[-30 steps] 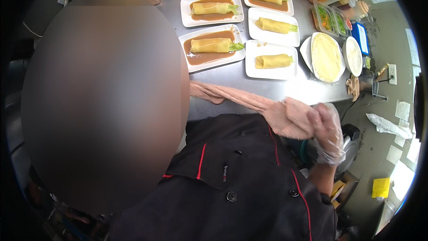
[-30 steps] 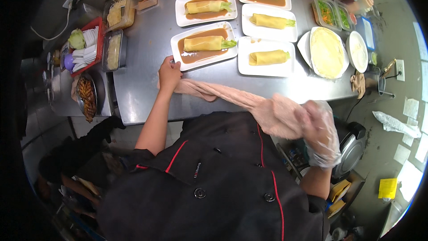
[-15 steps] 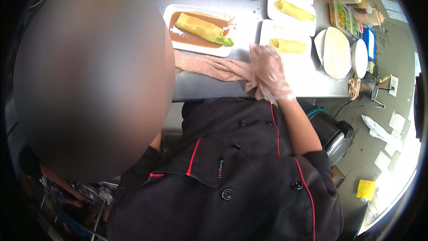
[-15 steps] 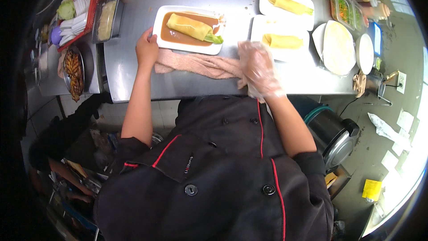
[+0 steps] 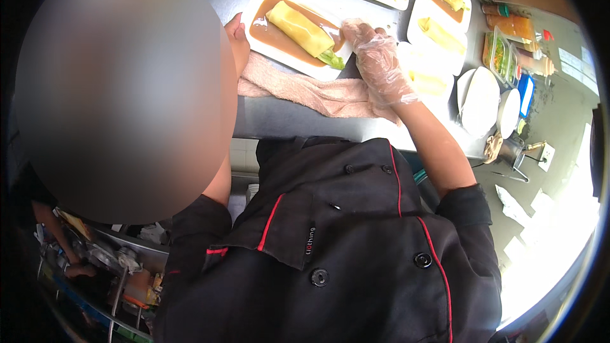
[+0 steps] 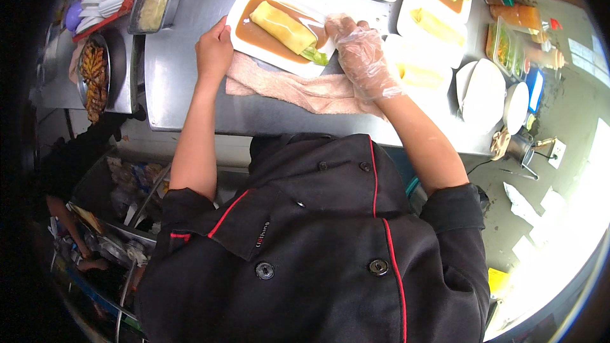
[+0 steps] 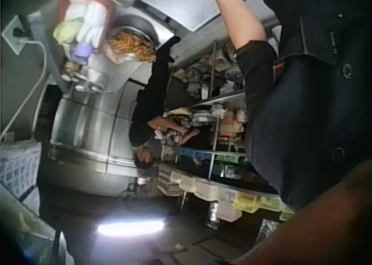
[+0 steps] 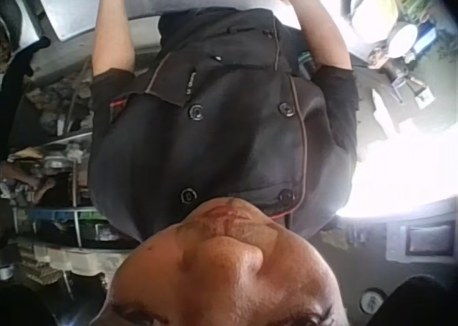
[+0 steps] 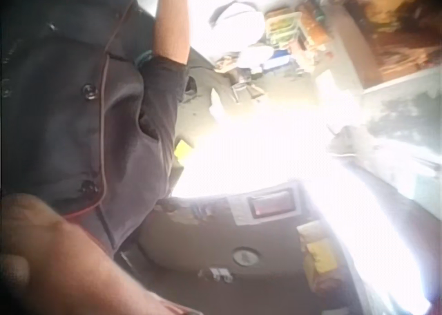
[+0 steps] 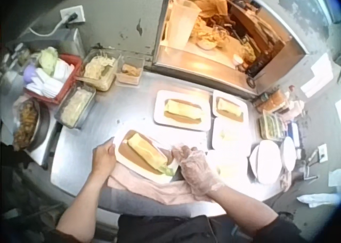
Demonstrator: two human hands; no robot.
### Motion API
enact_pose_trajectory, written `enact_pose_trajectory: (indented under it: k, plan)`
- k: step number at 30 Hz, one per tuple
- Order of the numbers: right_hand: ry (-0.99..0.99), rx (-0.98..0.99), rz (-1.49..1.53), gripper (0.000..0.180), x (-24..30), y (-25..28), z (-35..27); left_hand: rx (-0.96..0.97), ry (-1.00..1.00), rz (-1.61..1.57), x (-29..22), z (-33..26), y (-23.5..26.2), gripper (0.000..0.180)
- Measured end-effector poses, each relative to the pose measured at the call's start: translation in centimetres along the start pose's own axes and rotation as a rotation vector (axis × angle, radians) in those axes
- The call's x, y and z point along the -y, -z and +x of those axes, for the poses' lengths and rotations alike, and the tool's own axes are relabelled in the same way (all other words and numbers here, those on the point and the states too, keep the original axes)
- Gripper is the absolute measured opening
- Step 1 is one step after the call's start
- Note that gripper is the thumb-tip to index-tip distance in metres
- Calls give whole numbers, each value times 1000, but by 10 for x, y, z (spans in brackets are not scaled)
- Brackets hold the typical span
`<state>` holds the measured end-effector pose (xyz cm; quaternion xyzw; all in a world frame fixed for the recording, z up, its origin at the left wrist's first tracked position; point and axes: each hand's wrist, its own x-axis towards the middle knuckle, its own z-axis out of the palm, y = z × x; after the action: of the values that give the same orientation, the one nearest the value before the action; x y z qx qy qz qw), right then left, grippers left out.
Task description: The person assembles food wraps by placing filling and shredded cheese onto thin yellow pancakes, rolling them up, placing them on plates, and pouring sauce from a cup over the finished rolls.
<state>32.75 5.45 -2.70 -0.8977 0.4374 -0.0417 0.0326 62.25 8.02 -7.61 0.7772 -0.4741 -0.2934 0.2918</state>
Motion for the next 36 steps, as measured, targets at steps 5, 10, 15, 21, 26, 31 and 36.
enact_pose_trajectory:
  k: [5, 10, 15, 21, 26, 31, 36]
  plan:
    - [-64, 38, 39, 30, 11, -8, -18, 24, 40, 14, -6, 0, 6, 33]
    - [-288, 90, 485, 22, 36, 4, -41, 5, -23, 52, 3, 2, 0, 33]
    - [-842, 241, 1120, 37, 25, 45, -122, 166, 239, -33, -16, -3, 12, 35]
    - [-855, -459, 1293, 62, -26, 25, -133, 244, -174, -242, -102, -84, -35, 34]
    - [-1019, -350, 531, 47, -59, -2, -73, 479, -294, -92, -144, -103, -147, 44]
    - [-1005, -119, 307, 21, -90, -47, -78, 704, -231, -146, -150, -92, -173, 49]
    - [-1119, -90, 366, 25, -80, -48, -71, 601, -182, -106, -143, -104, -181, 58]
